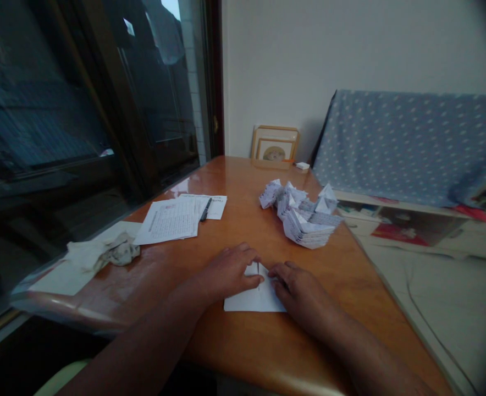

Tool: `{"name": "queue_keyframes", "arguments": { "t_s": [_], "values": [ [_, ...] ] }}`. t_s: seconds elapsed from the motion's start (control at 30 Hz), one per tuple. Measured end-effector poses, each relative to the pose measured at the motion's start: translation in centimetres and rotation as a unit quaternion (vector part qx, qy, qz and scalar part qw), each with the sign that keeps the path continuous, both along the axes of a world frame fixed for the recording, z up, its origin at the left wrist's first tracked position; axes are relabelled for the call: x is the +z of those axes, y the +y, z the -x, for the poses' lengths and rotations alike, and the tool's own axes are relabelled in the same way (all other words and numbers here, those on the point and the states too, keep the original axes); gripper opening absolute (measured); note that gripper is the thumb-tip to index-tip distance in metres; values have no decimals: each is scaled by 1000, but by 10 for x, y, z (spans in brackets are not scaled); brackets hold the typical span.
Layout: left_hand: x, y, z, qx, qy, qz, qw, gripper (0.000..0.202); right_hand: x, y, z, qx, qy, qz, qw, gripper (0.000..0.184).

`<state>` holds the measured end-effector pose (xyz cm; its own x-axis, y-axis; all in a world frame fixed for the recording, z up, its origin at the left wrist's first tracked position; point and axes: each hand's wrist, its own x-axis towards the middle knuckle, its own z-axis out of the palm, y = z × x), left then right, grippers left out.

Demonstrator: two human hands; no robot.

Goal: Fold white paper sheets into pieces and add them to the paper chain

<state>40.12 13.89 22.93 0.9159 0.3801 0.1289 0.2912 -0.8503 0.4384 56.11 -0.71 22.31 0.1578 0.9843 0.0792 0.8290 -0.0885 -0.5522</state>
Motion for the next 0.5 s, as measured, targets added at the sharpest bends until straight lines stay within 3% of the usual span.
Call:
{"name": "queue_keyframes", "arguments": {
  "t_s": [0.23, 0.5],
  "values": [
    [-1, 1, 1, -4, -9, 4, 1000, 34, 4, 1, 7, 11, -64, 38, 997, 43],
    [-1, 2, 3, -9, -11, 26, 1000, 45, 9, 9, 17, -9, -152, 76, 985, 46]
  ]
}}
